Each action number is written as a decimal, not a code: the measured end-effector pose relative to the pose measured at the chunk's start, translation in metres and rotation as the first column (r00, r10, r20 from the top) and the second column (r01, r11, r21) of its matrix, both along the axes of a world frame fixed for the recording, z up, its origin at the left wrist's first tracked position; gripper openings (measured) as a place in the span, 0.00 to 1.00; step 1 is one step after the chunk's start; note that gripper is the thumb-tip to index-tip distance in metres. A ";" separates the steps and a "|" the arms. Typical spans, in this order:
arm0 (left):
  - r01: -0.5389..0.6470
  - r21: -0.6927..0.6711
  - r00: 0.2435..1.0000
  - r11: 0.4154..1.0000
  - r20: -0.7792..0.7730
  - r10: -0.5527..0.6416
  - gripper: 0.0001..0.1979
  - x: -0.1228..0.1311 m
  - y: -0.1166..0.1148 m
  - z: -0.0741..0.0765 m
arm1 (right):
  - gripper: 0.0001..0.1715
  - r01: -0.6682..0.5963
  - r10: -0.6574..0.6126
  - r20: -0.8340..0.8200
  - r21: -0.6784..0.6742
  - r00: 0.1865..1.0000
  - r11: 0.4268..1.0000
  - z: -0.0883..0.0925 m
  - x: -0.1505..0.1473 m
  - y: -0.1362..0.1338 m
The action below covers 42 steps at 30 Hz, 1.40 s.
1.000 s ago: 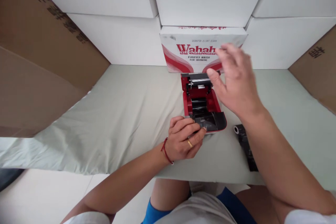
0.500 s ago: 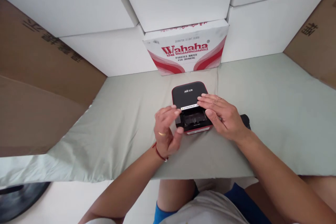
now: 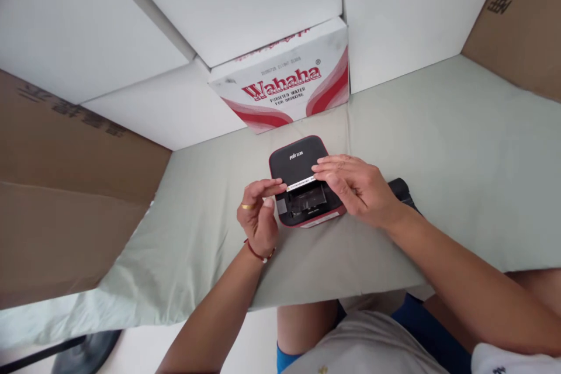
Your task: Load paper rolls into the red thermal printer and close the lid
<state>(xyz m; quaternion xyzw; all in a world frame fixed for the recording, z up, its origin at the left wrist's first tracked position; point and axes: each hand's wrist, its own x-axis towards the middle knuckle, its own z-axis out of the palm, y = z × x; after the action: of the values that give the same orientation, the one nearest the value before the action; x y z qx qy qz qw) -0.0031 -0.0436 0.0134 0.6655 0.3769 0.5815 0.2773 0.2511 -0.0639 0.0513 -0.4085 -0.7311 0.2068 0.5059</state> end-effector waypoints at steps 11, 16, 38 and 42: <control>0.261 -0.231 0.959 0.937 0.170 -0.226 0.50 0.000 0.018 -0.016 | 0.24 0.048 -0.078 0.085 0.313 0.993 0.949 0.002 -0.003 -0.026; 0.381 -0.303 0.917 0.874 0.243 -0.315 0.57 -0.004 0.022 -0.018 | 0.22 0.056 -0.101 0.121 0.325 0.987 0.944 0.003 -0.001 -0.025; 0.561 -0.406 0.648 0.721 0.757 -0.078 0.28 0.003 0.041 -0.009 | 0.14 0.243 0.141 0.852 -0.296 0.504 0.924 0.095 -0.040 0.054; 0.556 -0.447 0.622 0.701 0.783 0.006 0.22 0.000 0.050 -0.008 | 0.20 0.341 0.243 0.909 -0.359 0.339 0.869 0.094 -0.076 0.073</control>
<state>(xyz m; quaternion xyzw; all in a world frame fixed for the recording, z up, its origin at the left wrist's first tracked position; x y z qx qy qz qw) -0.0027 0.0065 0.0050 0.2841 0.2943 0.5723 0.7107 0.1755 0.0094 0.1457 -0.5880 -0.7936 0.0960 -0.1235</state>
